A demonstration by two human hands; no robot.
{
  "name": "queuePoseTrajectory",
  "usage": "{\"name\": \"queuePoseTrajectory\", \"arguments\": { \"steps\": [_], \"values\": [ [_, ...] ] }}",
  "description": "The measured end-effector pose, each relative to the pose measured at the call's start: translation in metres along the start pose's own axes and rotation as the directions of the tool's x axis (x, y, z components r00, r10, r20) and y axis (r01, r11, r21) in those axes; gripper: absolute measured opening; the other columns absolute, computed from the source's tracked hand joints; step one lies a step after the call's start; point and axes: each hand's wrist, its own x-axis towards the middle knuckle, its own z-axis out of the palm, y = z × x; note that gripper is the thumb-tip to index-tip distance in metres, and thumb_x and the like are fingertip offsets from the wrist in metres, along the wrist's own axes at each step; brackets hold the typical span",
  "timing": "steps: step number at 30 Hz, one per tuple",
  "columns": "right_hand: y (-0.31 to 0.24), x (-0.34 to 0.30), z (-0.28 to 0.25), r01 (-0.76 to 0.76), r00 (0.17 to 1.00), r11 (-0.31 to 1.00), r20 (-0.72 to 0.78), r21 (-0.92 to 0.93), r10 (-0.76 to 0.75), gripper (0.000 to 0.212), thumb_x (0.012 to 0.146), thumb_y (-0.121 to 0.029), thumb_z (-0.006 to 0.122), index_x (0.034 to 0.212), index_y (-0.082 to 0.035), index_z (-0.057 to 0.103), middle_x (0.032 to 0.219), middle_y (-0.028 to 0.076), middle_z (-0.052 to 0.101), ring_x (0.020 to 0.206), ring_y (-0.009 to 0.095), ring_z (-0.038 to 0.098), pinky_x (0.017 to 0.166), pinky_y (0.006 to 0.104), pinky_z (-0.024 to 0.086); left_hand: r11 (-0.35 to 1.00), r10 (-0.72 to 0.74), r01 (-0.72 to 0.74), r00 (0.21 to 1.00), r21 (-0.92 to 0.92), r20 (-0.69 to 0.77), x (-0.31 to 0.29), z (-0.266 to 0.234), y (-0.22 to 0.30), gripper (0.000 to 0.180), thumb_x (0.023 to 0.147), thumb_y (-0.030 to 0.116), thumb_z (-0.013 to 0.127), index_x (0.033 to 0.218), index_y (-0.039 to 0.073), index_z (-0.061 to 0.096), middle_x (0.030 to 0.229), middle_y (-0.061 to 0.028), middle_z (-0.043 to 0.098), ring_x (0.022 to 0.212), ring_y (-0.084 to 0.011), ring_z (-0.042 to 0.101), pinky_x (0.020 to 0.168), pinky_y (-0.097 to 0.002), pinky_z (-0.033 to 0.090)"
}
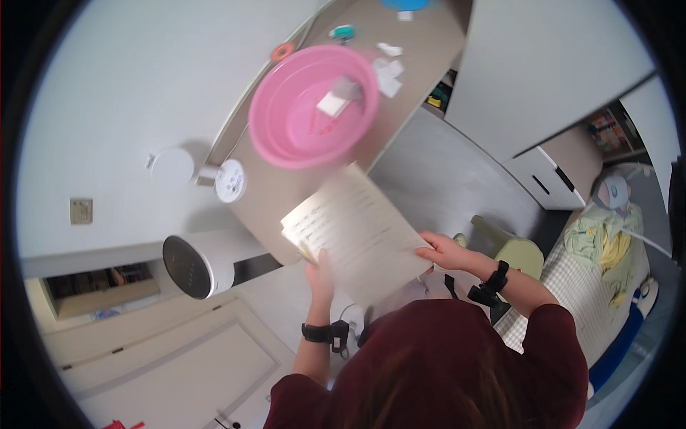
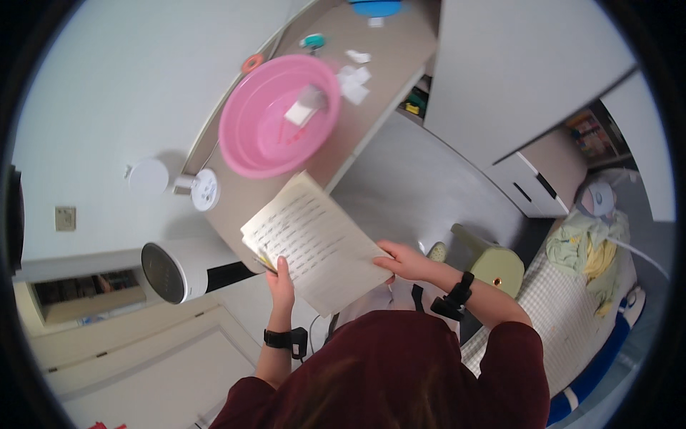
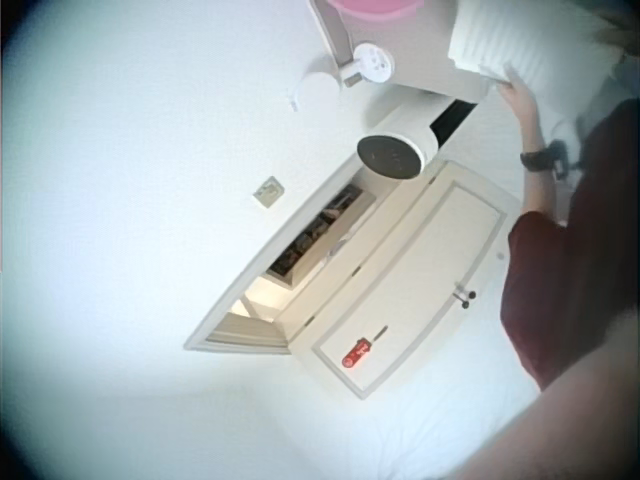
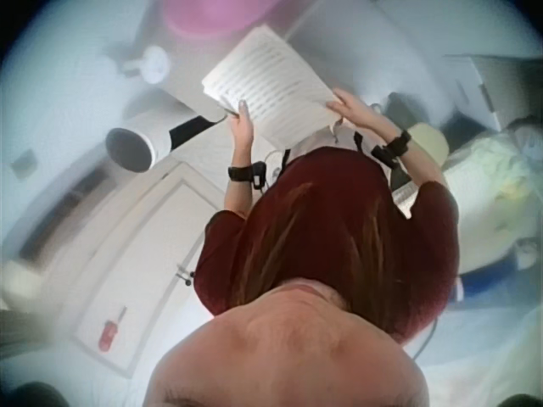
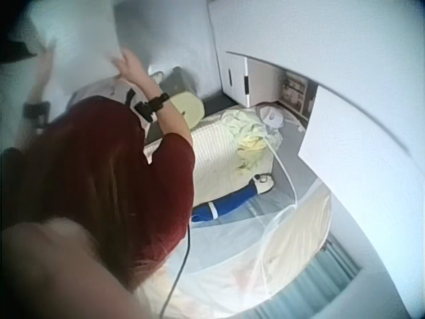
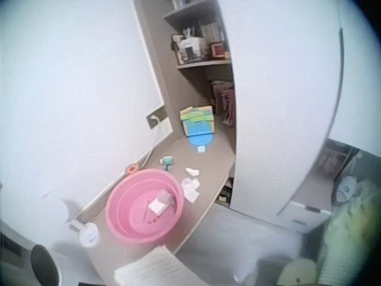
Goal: The person wipes the floor and a chair using a cloth, washes cloths in a sink, and tidies a desk by placing a notebook and a spray bottle into a drawer.
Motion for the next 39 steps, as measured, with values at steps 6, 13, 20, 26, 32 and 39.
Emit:
{"name": "queuePoseTrajectory", "arguments": {
  "steps": [6, 13, 20, 26, 32, 39],
  "values": [
    [0.025, -0.112, -0.062, 0.175, 0.906, 0.910, -0.424, 0.375, 0.000, 0.027, 0.094, -0.022, 0.037, 0.108, -0.001, 0.045, 0.084, 0.006, 0.057, 0.059, 0.011, 0.055, 0.050, 0.0247, 0.048, 0.975, 0.221, -0.220, 0.957, -0.030, 0.187, -0.011, 0.171, -0.004, 0.034, 0.090, 0.018, 0.049, 0.117, -0.002, 0.043, 0.110, -0.0105, 0.055, 0.096, -0.0135, 0.052, 0.083, -0.0270, 0.042],
    [0.055, -0.233, -0.127, 0.151, 0.741, 0.953, -0.668, 0.264, 0.068, 0.033, 0.093, -0.026, 0.041, 0.117, -0.003, 0.043, 0.081, 0.004, 0.058, 0.057, 0.010, 0.056, 0.047, 0.0238, 0.048, 0.986, -0.148, 0.061, 0.730, 0.152, 0.667, -0.014, 0.335, 0.011, 0.043, 0.090, 0.025, 0.051, 0.123, -0.002, 0.042, 0.113, -0.0126, 0.055, 0.096, -0.0166, 0.056, 0.080, -0.0276, 0.046],
    [0.122, -0.268, -0.157, 0.431, 0.469, 0.825, -0.872, 0.366, 0.142, 0.031, 0.093, -0.025, 0.043, 0.113, -0.002, 0.046, 0.080, 0.004, 0.058, 0.059, 0.008, 0.055, 0.048, 0.0226, 0.048, 0.761, -0.570, 0.008, 0.484, 0.648, 0.664, -0.001, 0.433, -0.089, 0.042, 0.088, 0.022, 0.055, 0.121, 0.000, 0.043, 0.114, -0.0107, 0.054, 0.099, -0.0166, 0.055, 0.081, -0.0293, 0.046],
    [0.230, -0.250, -0.257, 0.470, 0.244, 0.799, -0.925, 0.374, 0.290, 0.037, 0.092, -0.037, 0.042, 0.105, -0.003, 0.048, 0.081, 0.006, 0.059, 0.066, 0.011, 0.057, 0.058, 0.0268, 0.051, 0.766, -0.417, -0.242, 0.518, 0.595, 0.747, 0.048, 0.495, -0.178, 0.039, 0.087, 0.019, 0.056, 0.118, -0.001, 0.043, 0.109, -0.0097, 0.056, 0.095, -0.0150, 0.054, 0.080, -0.0282, 0.045],
    [0.308, -0.234, -0.430, 0.650, -0.014, 0.667, -0.872, 0.363, 0.489, 0.043, 0.091, -0.041, 0.044, 0.108, -0.001, 0.045, 0.097, 0.010, 0.058, 0.079, 0.016, 0.058, 0.068, 0.0275, 0.050, 0.706, -0.497, -0.258, 0.482, 0.660, 0.721, 0.087, 0.525, -0.198, 0.037, 0.087, 0.018, 0.055, 0.116, -0.001, 0.045, 0.108, -0.0076, 0.056, 0.094, -0.0136, 0.053, 0.081, -0.0267, 0.044],
    [0.355, -0.189, -0.561, 0.887, -0.120, 0.438, -0.847, 0.143, 0.518, 0.036, 0.090, -0.035, 0.047, 0.102, -0.001, 0.043, 0.089, 0.010, 0.055, 0.077, 0.017, 0.057, 0.067, 0.0276, 0.052, 0.721, -0.514, -0.198, 0.490, 0.664, 0.704, 0.110, 0.551, -0.214, 0.035, 0.087, 0.017, 0.055, 0.115, -0.002, 0.048, 0.107, -0.0063, 0.056, 0.094, -0.0116, 0.052, 0.080, -0.0256, 0.043]
  ]
}}
